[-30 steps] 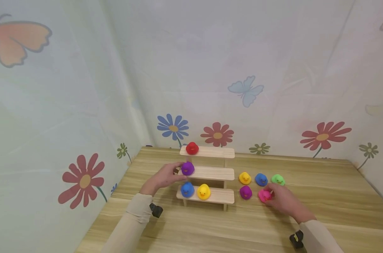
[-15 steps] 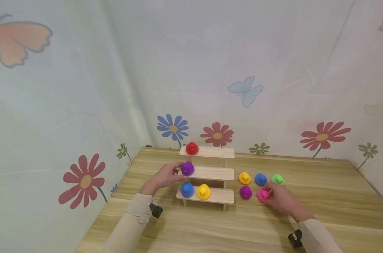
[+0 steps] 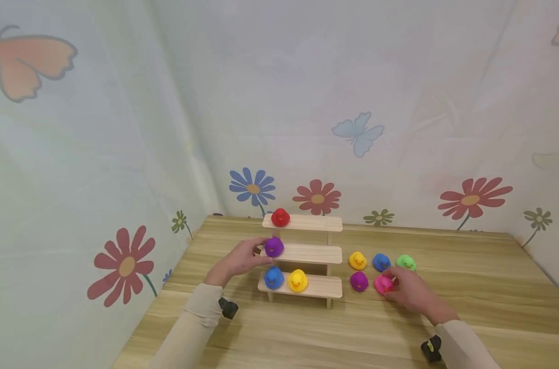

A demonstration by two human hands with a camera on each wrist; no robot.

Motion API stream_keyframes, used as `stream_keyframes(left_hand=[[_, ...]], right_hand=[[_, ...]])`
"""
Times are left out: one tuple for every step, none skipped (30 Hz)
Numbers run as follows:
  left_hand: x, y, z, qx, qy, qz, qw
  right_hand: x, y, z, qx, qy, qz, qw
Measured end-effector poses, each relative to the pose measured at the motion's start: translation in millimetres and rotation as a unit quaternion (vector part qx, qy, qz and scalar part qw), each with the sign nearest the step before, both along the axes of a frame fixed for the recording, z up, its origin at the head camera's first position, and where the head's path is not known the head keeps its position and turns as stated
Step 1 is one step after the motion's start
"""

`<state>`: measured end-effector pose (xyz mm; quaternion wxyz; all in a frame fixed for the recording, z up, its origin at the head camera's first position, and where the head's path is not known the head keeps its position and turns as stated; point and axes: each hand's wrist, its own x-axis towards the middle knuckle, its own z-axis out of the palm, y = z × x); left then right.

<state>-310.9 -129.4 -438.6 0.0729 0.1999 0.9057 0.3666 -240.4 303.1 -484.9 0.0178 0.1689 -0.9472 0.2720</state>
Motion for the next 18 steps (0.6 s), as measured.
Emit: stream_keyframes(left_hand=[[0.0,0.0,0.0,-0.001,0.0,-0.001,1.0],[-0.2,-0.1,0.0,-0.001,0.0,-0.001,1.0],[-0.2,-0.1,-0.1,-0.001,0.0,-0.001,1.0],[-0.3,-0.2,-0.2,-0.003,0.0,-0.001,1.0],[-0.4,-0.3,-0.1,-0.003,0.001,-0.001,1.0],[-0.5,-0.4,-0.2,-0.002,0.001,-0.001,1.0],[-0.7,-0.5,-0.2,-0.003,0.001,-0.001,1.0],[-0.9,-0.6,-0.4,-0.003,0.002,-0.001,1.0],[-1.1,-0.6,-0.5,-0.003,0.003,-0.001,1.0],[-1.2,-0.7,-0.7,-0.004,0.004,-0.001,1.0],[-1.5,-0.6,-1.1,-0.005,0.005,-0.001,1.0],[-1.8,-0.5,-1.5,-0.006,0.006,-0.001,1.0],[-2.0,-0.4,-1.9,-0.007,0.006,-0.001,1.0],[-2.3,-0.3,-2.2,-0.008,0.007,-0.002,0.9999],[-2.5,-0.2,-2.6,-0.008,0.007,-0.001,0.9999],[-2.8,-0.1,-2.9,-0.008,0.006,-0.001,0.9999],[-2.9,0.0,-3.2,-0.006,0.005,-0.001,1.0],[-3.2,0.0,-3.4,-0.005,0.005,-0.001,1.0]], right_hand=[[0.2,0,-0.3,0.001,0.002,-0.001,1.0],[0.3,0,-0.5,0.003,0.005,-0.001,1.0],[0.4,0,-0.8,0.005,0.009,-0.001,0.9999],[0.7,0,-0.9,0.007,0.014,-0.002,0.9999],[0.9,0,-1.1,0.01,0.019,-0.003,0.9998],[1.3,0,-1.1,0.013,0.023,-0.006,0.9996],[1.7,0,-0.7,0.016,0.029,-0.009,0.9994],[2.1,-1,-0.2,0.018,0.037,-0.011,0.9991],[2.8,-1,0.9,0.019,0.045,-0.012,0.9987],[3.6,-2,2.4,0.021,0.053,-0.013,0.9983],[4.7,-4,4.4,0.024,0.06,-0.013,0.9978],[5.9,-6,6.8,0.025,0.065,-0.012,0.9975],[7.2,-8,9.5,0.028,0.072,-0.011,0.997],[8.6,-10,12.3,0.031,0.077,-0.011,0.9965],[10.0,-13,15.5,0.033,0.079,-0.007,0.9963],[11.4,-16,18.4,0.038,0.081,-0.006,0.996],[12.8,-18,21.4,0.043,0.081,-0.004,0.9958],[14.0,-21,23.9,0.046,0.079,-0.003,0.9958]])
